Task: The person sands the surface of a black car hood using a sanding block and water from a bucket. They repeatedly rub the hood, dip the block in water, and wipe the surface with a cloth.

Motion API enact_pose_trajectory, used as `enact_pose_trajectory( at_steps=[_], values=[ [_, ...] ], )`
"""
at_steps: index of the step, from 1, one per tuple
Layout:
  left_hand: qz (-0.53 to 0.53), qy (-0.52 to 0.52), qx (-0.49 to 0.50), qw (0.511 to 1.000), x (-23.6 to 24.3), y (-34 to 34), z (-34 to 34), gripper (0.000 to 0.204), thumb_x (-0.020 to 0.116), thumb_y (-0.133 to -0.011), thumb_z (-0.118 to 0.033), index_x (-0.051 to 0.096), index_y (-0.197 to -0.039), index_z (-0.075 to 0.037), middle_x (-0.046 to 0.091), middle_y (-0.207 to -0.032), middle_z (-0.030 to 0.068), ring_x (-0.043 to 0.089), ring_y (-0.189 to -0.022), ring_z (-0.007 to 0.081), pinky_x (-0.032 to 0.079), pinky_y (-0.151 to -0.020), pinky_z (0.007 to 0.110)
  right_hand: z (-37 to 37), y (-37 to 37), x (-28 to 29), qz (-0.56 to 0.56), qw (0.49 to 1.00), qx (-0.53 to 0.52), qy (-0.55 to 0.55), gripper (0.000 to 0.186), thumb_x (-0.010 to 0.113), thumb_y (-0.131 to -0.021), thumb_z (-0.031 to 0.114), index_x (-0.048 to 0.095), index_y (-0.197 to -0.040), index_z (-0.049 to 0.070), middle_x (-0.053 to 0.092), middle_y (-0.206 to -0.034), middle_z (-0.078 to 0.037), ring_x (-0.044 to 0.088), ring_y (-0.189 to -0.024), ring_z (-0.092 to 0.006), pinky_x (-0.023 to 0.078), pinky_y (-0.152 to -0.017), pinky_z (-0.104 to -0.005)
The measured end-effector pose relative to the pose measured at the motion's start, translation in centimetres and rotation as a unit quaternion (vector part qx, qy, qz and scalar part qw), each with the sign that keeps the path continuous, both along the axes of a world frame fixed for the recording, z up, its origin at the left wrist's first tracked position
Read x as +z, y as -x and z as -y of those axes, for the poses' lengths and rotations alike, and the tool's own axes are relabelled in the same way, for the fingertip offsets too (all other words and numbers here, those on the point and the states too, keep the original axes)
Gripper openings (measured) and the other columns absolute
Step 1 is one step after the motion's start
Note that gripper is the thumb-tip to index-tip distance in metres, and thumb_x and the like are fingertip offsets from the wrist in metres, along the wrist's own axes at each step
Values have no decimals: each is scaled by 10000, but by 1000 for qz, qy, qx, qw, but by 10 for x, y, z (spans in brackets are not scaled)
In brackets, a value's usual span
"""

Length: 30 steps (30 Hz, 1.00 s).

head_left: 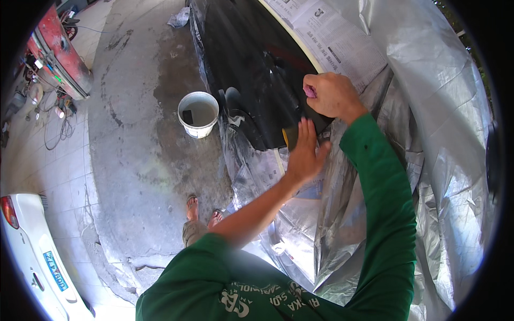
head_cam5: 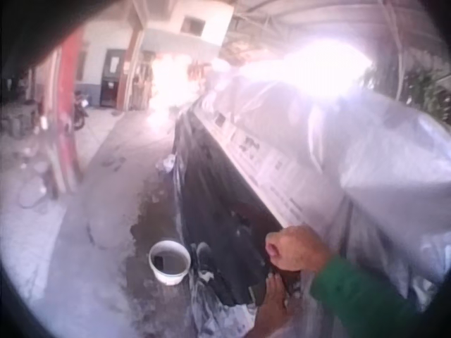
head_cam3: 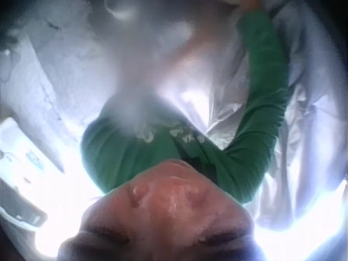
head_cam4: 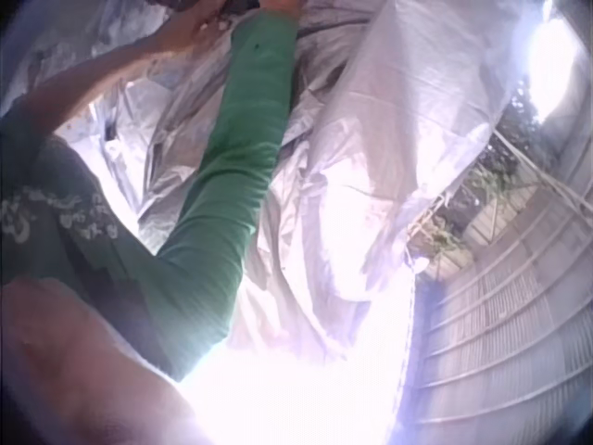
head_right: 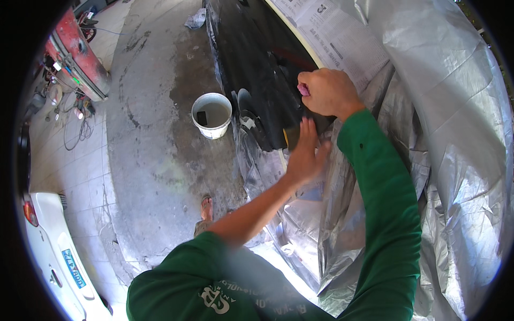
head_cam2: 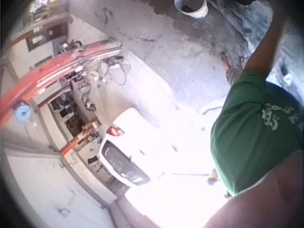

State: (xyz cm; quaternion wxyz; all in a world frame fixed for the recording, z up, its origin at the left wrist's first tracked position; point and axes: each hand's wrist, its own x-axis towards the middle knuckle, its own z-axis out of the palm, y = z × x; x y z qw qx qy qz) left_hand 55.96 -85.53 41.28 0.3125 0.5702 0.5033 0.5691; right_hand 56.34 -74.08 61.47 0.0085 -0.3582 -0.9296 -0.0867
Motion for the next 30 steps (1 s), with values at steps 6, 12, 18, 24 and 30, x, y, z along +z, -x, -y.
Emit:
enact_pose_trajectory(
  at_steps=[6, 12, 18, 24, 30],
  values=[
    [49, 19, -23, 998, -10, 11, -5, 806, 426, -1129, -472, 229, -1626, 131, 176, -1709, 367, 148, -1620, 462, 233, -1304, 450, -23, 2, -12, 12, 997, 18, -78, 193, 791, -789, 151, 689, -949, 116, 719, -901, -102, 707, -887, -361, 557, -772, -476],
    [4, 49, -38, 998, -77, 34, -39, 777, 405, -1136, -474, 242, -1642, 92, 172, -1735, 309, 127, -1637, 411, 228, -1310, 435, -71, -2, -61, -6, 975, 100, -197, 383, 886, -721, 218, 719, -1061, 164, 675, -1079, -74, 651, -1085, -315, 521, -899, -477],
    [-16, 48, 5, 999, -89, 70, -79, 768, 375, -1140, -477, 209, -1662, 62, 152, -1752, 275, 121, -1641, 396, 217, -1317, 437, -120, 33, -99, -3, 971, 110, -213, 441, 897, -700, 218, 715, -1100, 180, 669, -1154, -62, 626, -1167, -310, 512, -953, -488],
    [-27, 62, 13, 998, -168, 67, -43, 790, 364, -1141, -495, 179, -1664, 67, 156, -1746, 287, 126, -1635, 412, 218, -1318, 438, -158, 59, -98, 101, 980, 10, -171, 632, 938, -688, 244, 695, -1270, 206, 668, -1403, -99, 595, -1362, -347, 493, -1101, -518],
    [114, 167, 69, 977, -203, 135, -141, 861, 410, -1124, -513, 93, -1675, 67, 71, -1762, 288, 55, -1648, 406, 138, -1335, 443, -177, 81, -99, 74, 976, 82, -186, 615, 944, -657, 220, 717, -1229, 210, 705, -1328, -102, 623, -1330, -361, 522, -1080, -492]
  ],
)
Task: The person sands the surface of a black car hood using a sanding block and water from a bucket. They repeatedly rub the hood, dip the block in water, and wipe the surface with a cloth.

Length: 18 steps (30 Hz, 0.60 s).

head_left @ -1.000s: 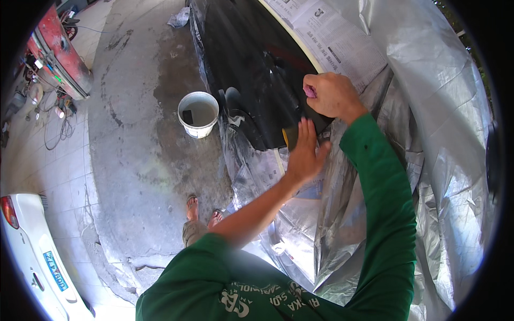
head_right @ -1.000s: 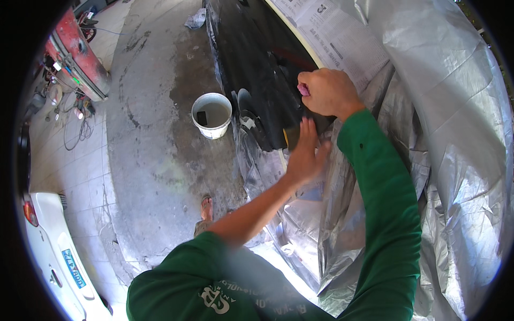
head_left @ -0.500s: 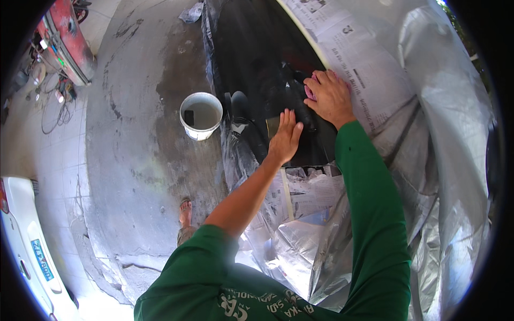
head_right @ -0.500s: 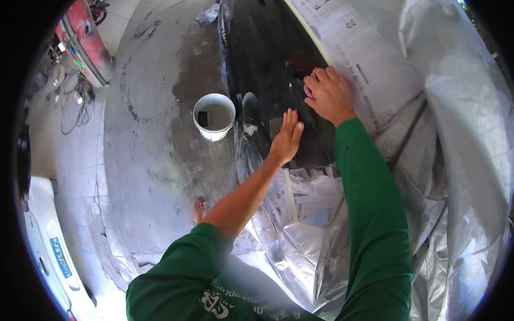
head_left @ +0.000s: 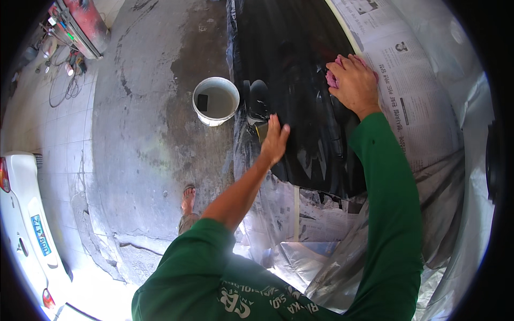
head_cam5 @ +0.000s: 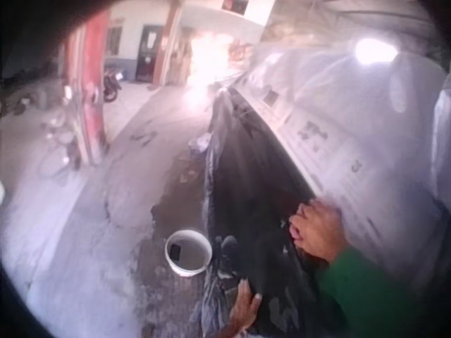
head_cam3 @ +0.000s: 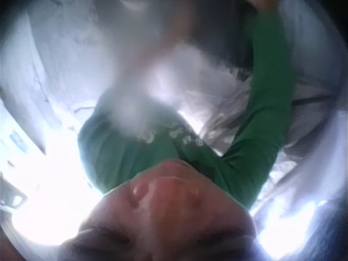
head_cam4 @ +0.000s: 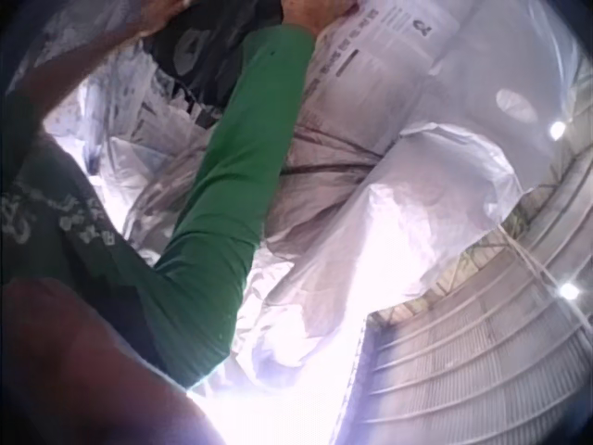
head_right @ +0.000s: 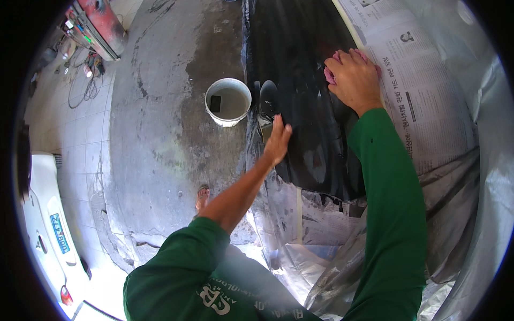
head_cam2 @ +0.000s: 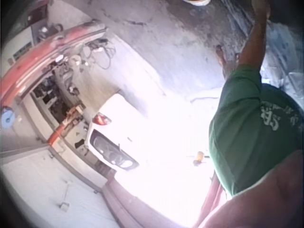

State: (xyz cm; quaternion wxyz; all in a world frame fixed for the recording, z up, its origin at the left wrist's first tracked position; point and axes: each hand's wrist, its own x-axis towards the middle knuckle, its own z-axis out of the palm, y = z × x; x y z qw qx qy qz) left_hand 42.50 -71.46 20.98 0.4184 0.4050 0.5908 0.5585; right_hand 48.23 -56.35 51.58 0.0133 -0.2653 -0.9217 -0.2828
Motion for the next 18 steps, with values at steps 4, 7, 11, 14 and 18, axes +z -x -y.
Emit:
enact_pose_trajectory(
  at_steps=[4, 7, 11, 14, 18],
  values=[
    [-68, -4, -43, 997, 14, -79, 114, 870, 437, -1120, -491, 53, -1686, 48, 33, -1774, 265, 39, -1656, 377, 134, -1333, 449, -5, -17, -11, -14, 1000, 3, 14, 597, 938, -652, 203, 721, -1208, 203, 712, -1302, -93, 638, -1310, -353, 535, -1054, -489],
    [-50, 18, -84, 995, 7, -58, 97, 864, 444, -1121, -475, 42, -1688, 38, 42, -1769, 278, 45, -1650, 403, 121, -1335, 454, -6, -19, -10, -26, 1000, 8, 2, 566, 937, -653, 199, 724, -1177, 197, 719, -1277, -83, 653, -1291, -338, 543, -1031, -485],
    [66, 40, 41, 996, -93, 5, -12, 747, 375, -1168, -406, 92, -1665, 75, 110, -1732, 346, 78, -1629, 470, 129, -1332, 479, -9, 4, -2, -27, 999, 43, -4, 576, 933, -659, 189, 741, -1201, 201, 723, -1292, -87, 653, -1296, -341, 540, -1052, -474],
    [-10, 22, 28, 999, -91, -11, 0, 705, 344, -1180, -387, 130, -1653, 90, 106, -1725, 359, 92, -1624, 480, 140, -1329, 478, -10, -9, -9, -15, 1000, 19, 4, 601, 938, -645, 184, 745, -1213, 200, 723, -1307, -92, 658, -1290, -343, 536, -1072, -460],
    [86, 22, 20, 996, -61, -75, 79, 747, 354, -1172, -427, 133, -1647, 106, 88, -1740, 335, 73, -1628, 478, 153, -1327, 475, -7, -19, -14, -15, 1000, 11, 2, 622, 947, -623, 172, 745, -1211, 193, 722, -1309, -92, 667, -1275, -342, 533, -1082, -449]
  ],
)
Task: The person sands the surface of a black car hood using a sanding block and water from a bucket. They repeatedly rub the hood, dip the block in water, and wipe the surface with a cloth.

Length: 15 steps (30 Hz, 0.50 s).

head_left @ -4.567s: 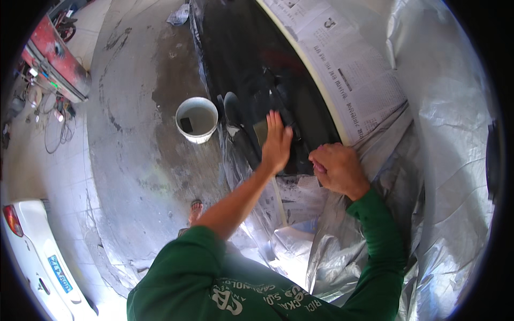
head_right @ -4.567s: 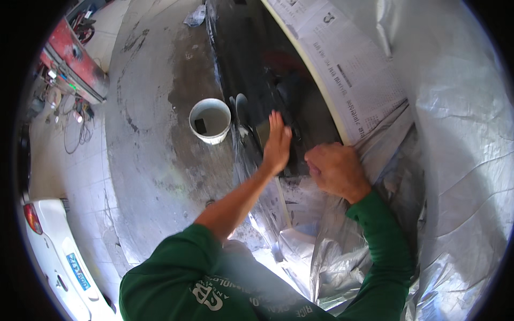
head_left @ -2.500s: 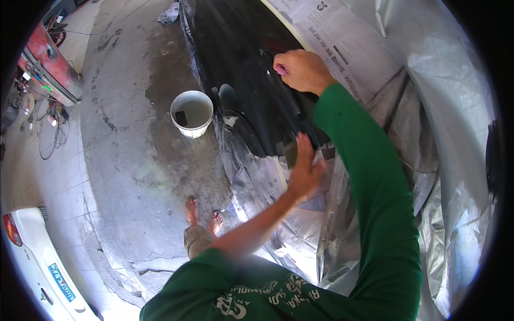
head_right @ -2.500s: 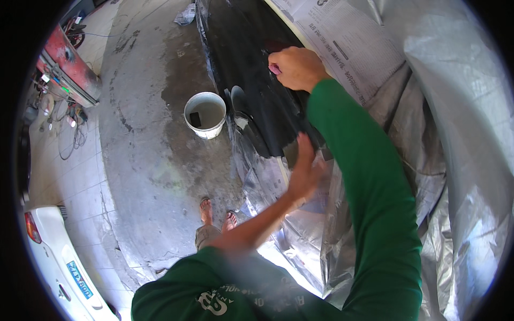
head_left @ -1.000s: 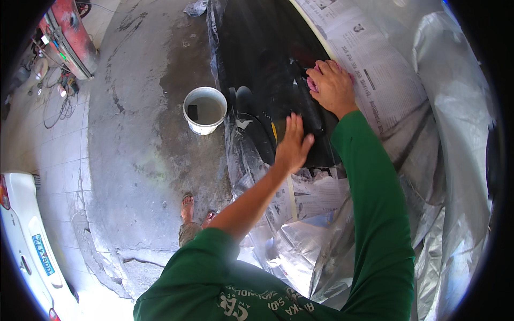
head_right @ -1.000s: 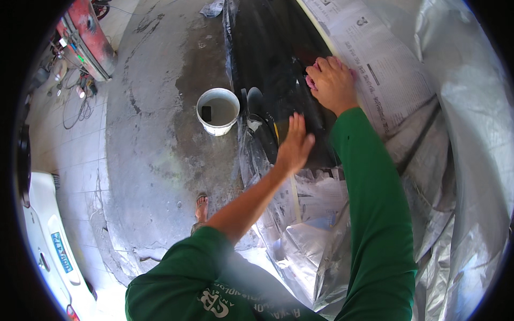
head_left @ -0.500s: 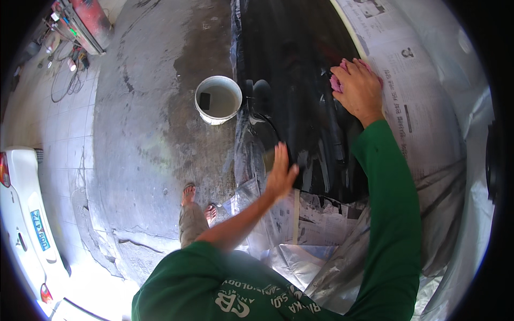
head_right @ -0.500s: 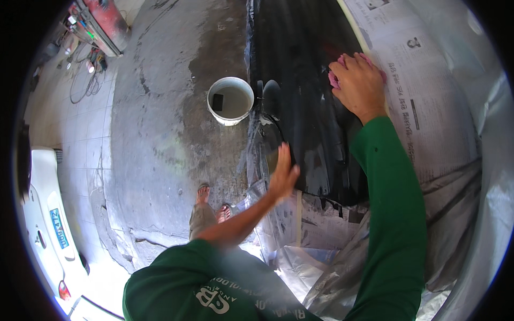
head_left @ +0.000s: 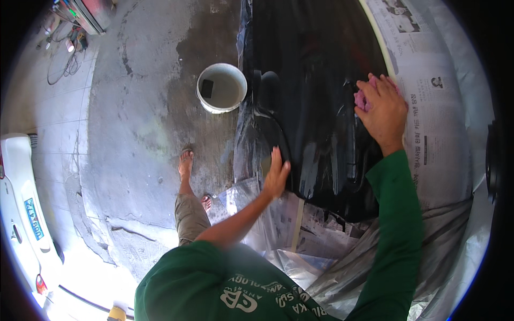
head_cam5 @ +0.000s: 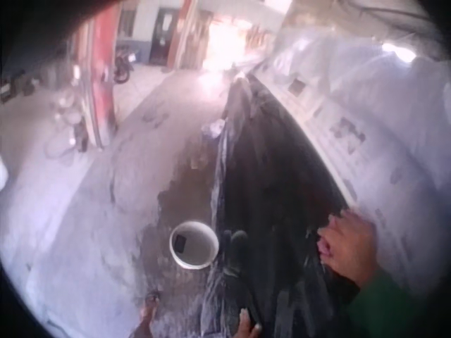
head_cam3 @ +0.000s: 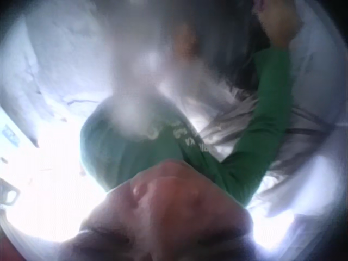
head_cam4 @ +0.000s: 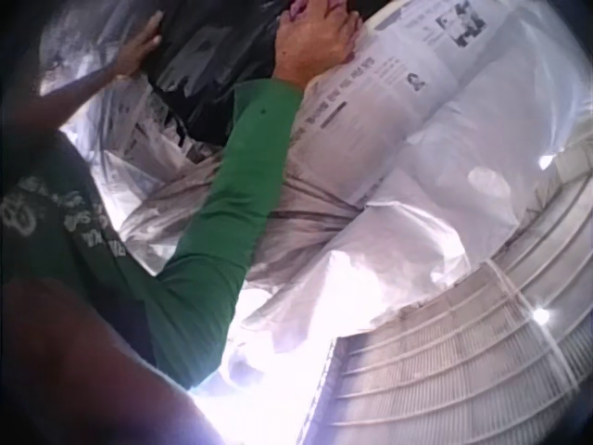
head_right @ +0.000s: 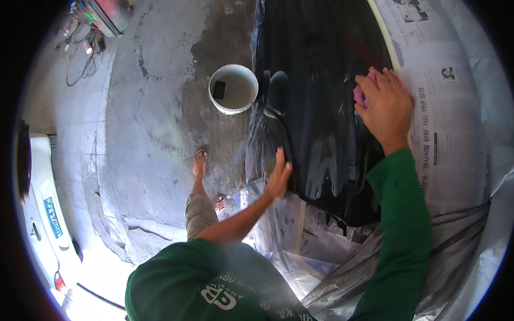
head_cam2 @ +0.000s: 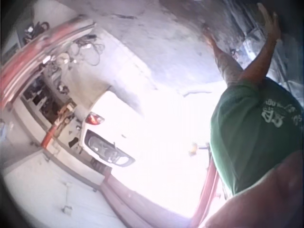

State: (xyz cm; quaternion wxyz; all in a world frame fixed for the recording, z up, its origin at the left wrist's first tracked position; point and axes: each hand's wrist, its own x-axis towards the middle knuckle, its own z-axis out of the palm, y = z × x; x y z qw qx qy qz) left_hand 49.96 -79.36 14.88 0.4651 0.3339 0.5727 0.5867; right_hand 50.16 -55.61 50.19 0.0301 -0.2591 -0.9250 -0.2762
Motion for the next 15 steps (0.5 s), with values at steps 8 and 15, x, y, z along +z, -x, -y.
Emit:
enact_pose_trajectory(
  at_steps=[8, 15],
  values=[
    [86, 112, -24, 990, -26, 88, -88, 868, 287, -1138, -586, 133, -1660, 91, 62, -1751, 319, 31, -1645, 422, 76, -1338, 453, 3, 27, 11, -30, 999, 34, -3, 589, 944, -628, 155, 751, -1183, 185, 724, -1280, -75, 668, -1272, -342, 541, -1057, -460],
    [42, 48, -65, 996, 33, 6, 19, 886, 416, -1131, -499, 1, -1679, 60, 8, -1757, 312, -5, -1647, 416, 68, -1336, 438, 5, 5, 6, 1, 1000, -9, 0, 591, 940, -631, 137, 753, -1190, 185, 723, -1310, -58, 675, -1268, -335, 554, -1033, -459]
  ],
)
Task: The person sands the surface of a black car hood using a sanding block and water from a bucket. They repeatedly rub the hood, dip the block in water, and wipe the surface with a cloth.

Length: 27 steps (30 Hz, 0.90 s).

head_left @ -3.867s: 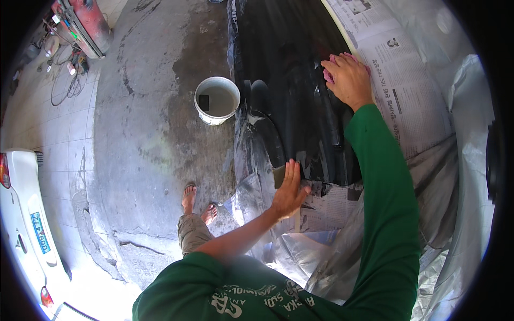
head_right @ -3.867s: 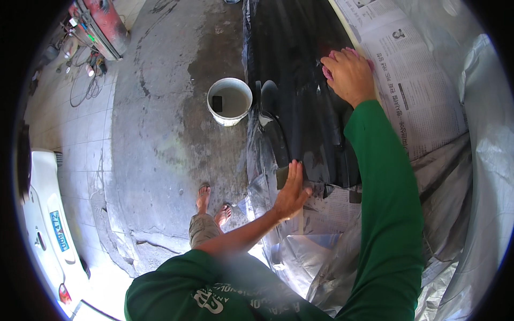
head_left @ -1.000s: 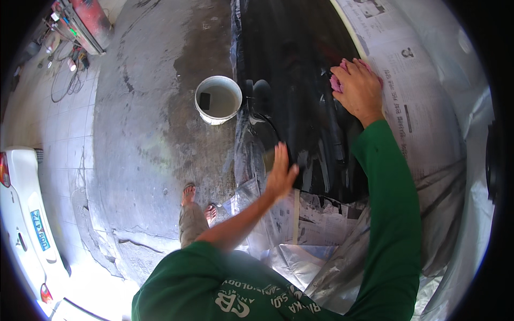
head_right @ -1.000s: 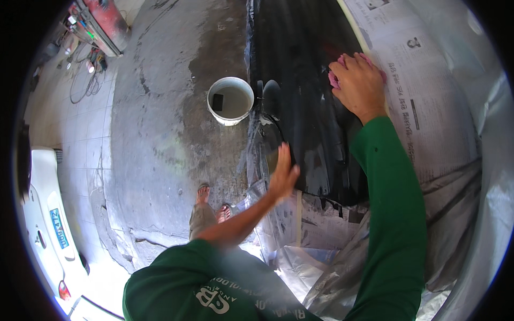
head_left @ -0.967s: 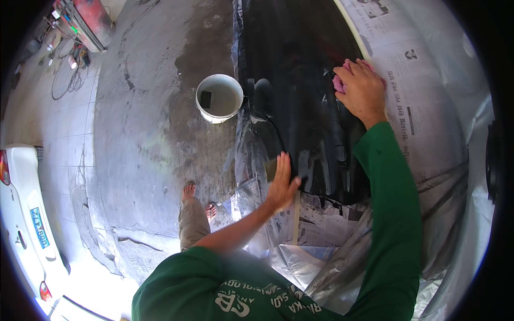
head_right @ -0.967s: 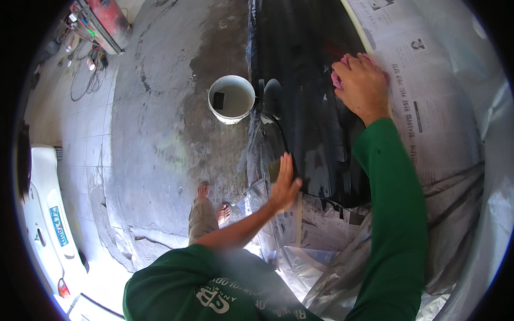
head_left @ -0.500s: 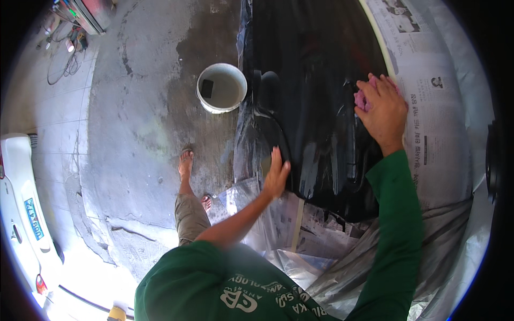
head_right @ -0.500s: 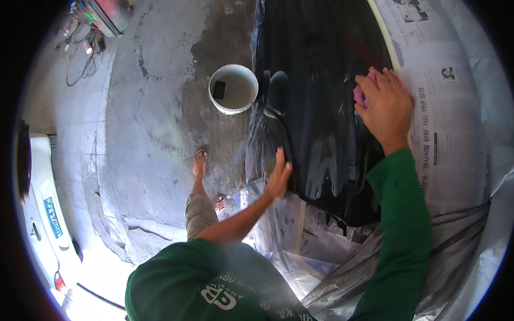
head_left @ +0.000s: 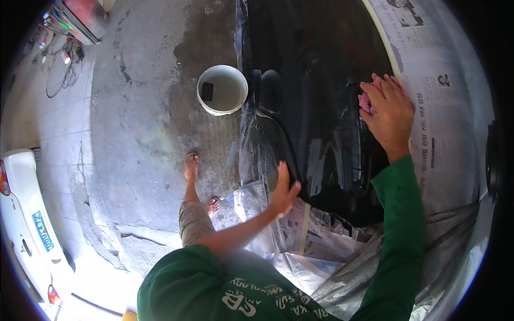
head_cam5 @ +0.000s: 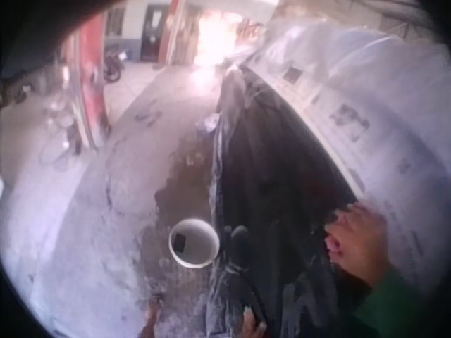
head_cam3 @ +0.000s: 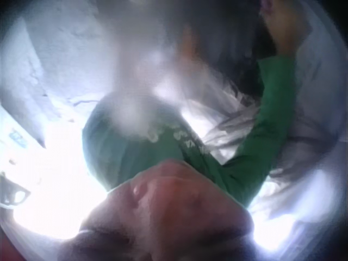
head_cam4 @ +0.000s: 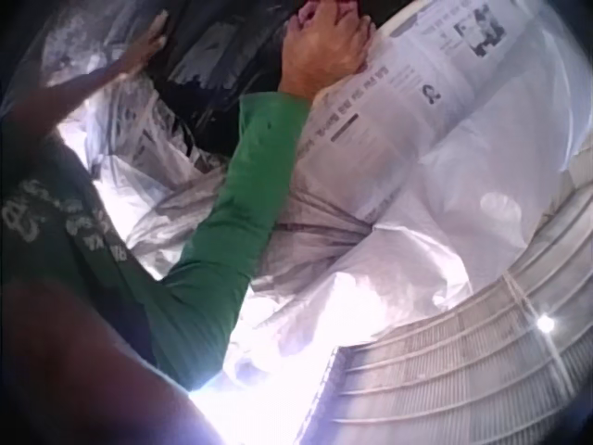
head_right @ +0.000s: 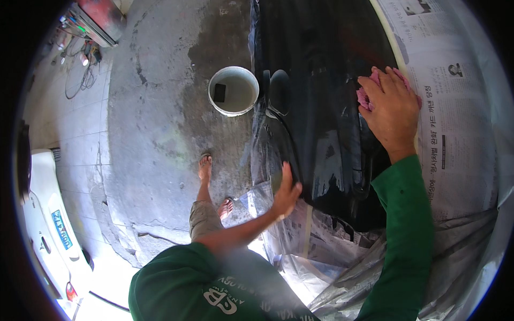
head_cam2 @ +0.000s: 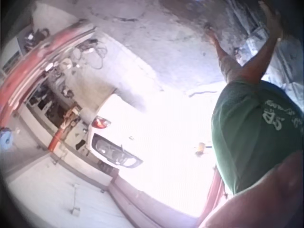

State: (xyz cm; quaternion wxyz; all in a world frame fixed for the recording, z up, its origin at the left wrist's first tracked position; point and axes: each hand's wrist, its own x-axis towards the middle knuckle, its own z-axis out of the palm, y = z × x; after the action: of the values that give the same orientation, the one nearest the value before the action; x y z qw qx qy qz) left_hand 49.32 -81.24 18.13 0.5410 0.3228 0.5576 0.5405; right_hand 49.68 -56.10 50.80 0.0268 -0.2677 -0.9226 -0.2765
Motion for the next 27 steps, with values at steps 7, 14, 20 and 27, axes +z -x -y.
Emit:
enact_pose_trajectory(
  at_steps=[7, 14, 20, 27],
  values=[
    [61, 68, 37, 995, -73, 63, -106, 877, 286, -1138, -576, 24, -1677, 64, 10, -1762, 297, 6, -1651, 393, 66, -1337, 421, -5, 13, -1, 3, 1000, 2, 10, 636, 946, -596, 94, 757, -1196, 189, 717, -1340, -61, 656, -1298, -315, 534, -1085, -446],
    [1, -17, 31, 999, -42, 33, -52, 882, 373, -1139, -541, 46, -1669, 82, 49, -1755, 312, 40, -1646, 413, 89, -1337, 435, -4, 7, 2, 27, 999, 23, 18, 612, 913, -612, 38, 754, -1194, 143, 715, -1339, -92, 659, -1274, -344, 520, -1117, -479],
    [86, 101, 51, 990, -151, 122, -159, 887, 357, -1141, -544, 55, -1655, 112, 71, -1741, 338, 36, -1640, 434, 94, -1337, 439, -12, 24, 0, 43, 998, 39, 32, 573, 868, -670, 42, 742, -1224, 117, 709, -1358, -130, 643, -1300, -403, 505, -1131, -545],
    [-10, 31, -13, 999, -6, 66, -78, 860, 419, -1141, -473, 65, -1652, 122, 57, -1736, 353, 50, -1639, 438, 116, -1334, 439, -4, 16, 7, 68, 995, -28, 63, 583, 865, -737, 143, 727, -1303, 164, 693, -1384, -165, 632, -1320, -438, 493, -1147, -574]
  ],
)
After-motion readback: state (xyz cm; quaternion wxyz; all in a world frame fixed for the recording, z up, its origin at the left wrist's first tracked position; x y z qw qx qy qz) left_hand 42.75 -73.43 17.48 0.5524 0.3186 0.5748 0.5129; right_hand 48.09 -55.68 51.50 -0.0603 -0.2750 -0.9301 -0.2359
